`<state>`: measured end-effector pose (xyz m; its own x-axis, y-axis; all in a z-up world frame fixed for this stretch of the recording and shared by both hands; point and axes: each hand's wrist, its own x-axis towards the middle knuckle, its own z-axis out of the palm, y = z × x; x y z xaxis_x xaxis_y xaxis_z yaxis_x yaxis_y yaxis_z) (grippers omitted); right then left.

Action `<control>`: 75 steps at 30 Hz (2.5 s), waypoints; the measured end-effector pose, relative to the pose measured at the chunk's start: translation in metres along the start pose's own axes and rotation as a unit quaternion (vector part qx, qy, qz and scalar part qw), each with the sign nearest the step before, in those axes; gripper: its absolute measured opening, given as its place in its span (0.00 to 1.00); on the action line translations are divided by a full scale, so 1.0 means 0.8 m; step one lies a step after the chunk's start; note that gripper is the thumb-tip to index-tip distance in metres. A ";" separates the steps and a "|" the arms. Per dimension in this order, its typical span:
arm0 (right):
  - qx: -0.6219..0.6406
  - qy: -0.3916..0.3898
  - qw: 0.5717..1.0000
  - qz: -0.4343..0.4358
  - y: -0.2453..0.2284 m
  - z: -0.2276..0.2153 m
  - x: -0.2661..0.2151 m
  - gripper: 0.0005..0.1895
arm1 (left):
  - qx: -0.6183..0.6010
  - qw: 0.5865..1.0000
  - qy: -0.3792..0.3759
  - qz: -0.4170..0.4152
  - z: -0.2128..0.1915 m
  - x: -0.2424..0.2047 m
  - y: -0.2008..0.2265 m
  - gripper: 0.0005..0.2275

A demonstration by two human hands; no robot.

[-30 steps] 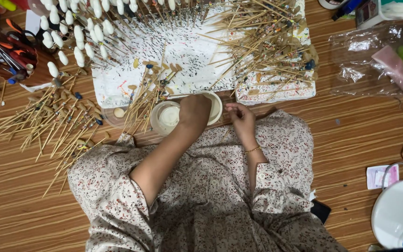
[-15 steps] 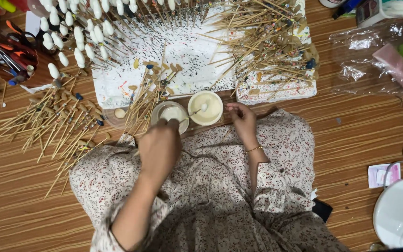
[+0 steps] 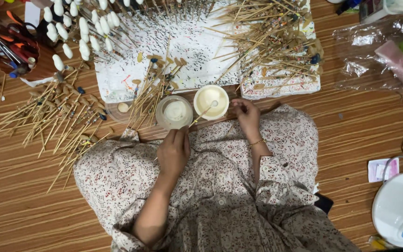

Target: Assembling fishing floats by dipping wooden sticks into a white liquid and attaching foam components.

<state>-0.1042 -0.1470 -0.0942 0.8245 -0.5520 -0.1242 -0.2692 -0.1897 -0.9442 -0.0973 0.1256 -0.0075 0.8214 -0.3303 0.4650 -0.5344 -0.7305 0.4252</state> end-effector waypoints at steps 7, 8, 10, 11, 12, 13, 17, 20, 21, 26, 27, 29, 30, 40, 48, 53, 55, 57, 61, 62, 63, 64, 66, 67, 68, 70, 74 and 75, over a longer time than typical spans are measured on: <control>0.004 -0.003 1.000 0.004 -0.001 0.002 0.003 0.08 | -0.017 0.986 0.164 0.016 0.043 -0.041 -0.034 0.07; 0.003 -0.005 1.000 0.006 -0.001 0.002 0.004 0.08 | 0.004 0.995 0.099 0.005 0.029 -0.023 -0.021 0.05; 0.001 -0.009 1.000 0.010 0.000 0.001 0.002 0.08 | 0.024 0.999 0.032 -0.006 0.009 -0.006 -0.006 0.03; -0.003 -0.006 1.000 0.012 0.000 0.000 0.003 0.08 | -0.002 0.999 0.044 -0.005 0.005 -0.004 -0.004 0.03; -0.006 -0.003 1.000 0.015 0.000 -0.001 0.004 0.08 | -0.028 0.998 0.055 -0.004 0.002 -0.001 -0.002 0.03; -0.006 -0.001 1.000 0.017 -0.001 -0.001 0.004 0.08 | -0.030 0.998 0.053 -0.004 0.005 -0.007 -0.006 0.03; -0.012 0.000 1.000 0.011 0.002 -0.002 0.006 0.09 | -0.016 0.986 0.166 0.024 0.029 -0.039 -0.028 0.04; -0.014 -0.002 1.000 0.010 0.000 0.000 0.005 0.09 | -0.010 0.991 0.129 0.019 0.014 -0.014 -0.012 0.03; -0.013 -0.002 1.000 0.011 -0.003 0.001 0.005 0.09 | 0.003 0.998 0.069 0.009 0.002 0.004 0.000 0.03; -0.018 0.000 1.000 0.013 0.000 -0.002 0.006 0.09 | -0.022 0.998 0.058 -0.013 -0.007 -0.001 0.001 0.03; -0.012 0.000 1.000 0.015 0.002 -0.003 0.008 0.09 | -0.028 0.996 0.078 -0.019 -0.010 0.000 0.004 0.03; -0.017 -0.001 1.000 0.016 0.007 -0.001 0.005 0.09 | -0.029 0.993 0.115 -0.001 -0.002 -0.012 -0.001 0.03; -0.022 -0.002 1.000 0.015 0.009 0.001 0.005 0.09 | -0.029 0.987 0.154 0.017 0.002 -0.017 -0.004 0.03; -0.013 -0.003 1.000 0.020 0.007 0.000 0.004 0.10 | 0.004 0.998 0.054 0.010 -0.004 -0.005 0.009 0.03; 0.002 -0.004 1.000 0.021 0.000 0.002 0.006 0.10 | -0.075 0.969 0.234 0.005 0.032 -0.049 -0.020 0.07; -0.006 -0.008 1.000 0.019 0.008 0.000 0.007 0.09 | 0.052 0.998 -0.012 -0.032 -0.017 0.011 0.019 0.04; -0.004 -0.001 1.000 0.022 0.007 -0.001 0.007 0.09 | 0.058 0.998 -0.013 -0.025 -0.019 0.010 0.021 0.04; -0.010 -0.004 1.000 0.016 -0.008 -0.002 0.006 0.09 | 0.055 0.998 0.031 -0.015 -0.027 0.017 0.026 0.04; -0.016 -0.010 1.000 0.017 0.005 0.000 0.008 0.09 | 0.019 0.999 0.032 -0.024 -0.009 -0.001 0.018 0.05; -0.010 -0.009 1.000 0.018 0.000 0.000 0.008 0.09 | 0.029 0.999 0.040 -0.022 -0.015 0.003 0.023 0.05; -0.005 -0.009 1.000 0.019 -0.004 0.001 0.007 0.09 | 0.040 0.998 0.047 -0.020 -0.021 0.007 0.028 0.06; -0.005 -0.009 1.000 0.019 -0.001 0.000 0.006 0.09 | 0.040 0.998 0.047 -0.020 -0.011 0.001 0.023 0.06; -0.001 -0.005 1.000 0.018 0.004 0.000 0.005 0.09 | 0.050 0.996 0.066 -0.023 0.008 -0.013 0.011 0.05; -0.001 -0.006 1.000 0.018 0.004 0.000 0.005 0.09 | 0.050 0.996 0.066 -0.023 0.000 -0.007 0.014 0.05; -0.003 -0.006 1.000 0.017 0.004 0.000 0.005 0.08 | 0.040 0.997 0.054 -0.022 -0.008 0.000 0.019 0.05; -0.005 -0.004 1.000 0.014 0.001 -0.001 0.006 0.08 | 0.029 0.998 0.044 -0.020 -0.013 0.005 0.021 0.05; -0.001 -0.015 1.000 0.024 -0.004 -0.002 0.004 0.09 | 0.048 0.996 0.071 -0.019 -0.012 0.004 0.020 0.06; -0.004 -0.015 1.000 0.025 -0.005 -0.003 0.005 0.09 | 0.050 0.996 0.076 -0.018 -0.012 0.006 0.021 0.06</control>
<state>-0.1012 -0.1505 -0.0902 0.8239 -0.5372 -0.1805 -0.3145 -0.1684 -0.9342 -0.1044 0.1175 0.0092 0.7964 -0.2138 0.5658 -0.4756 -0.7993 0.3674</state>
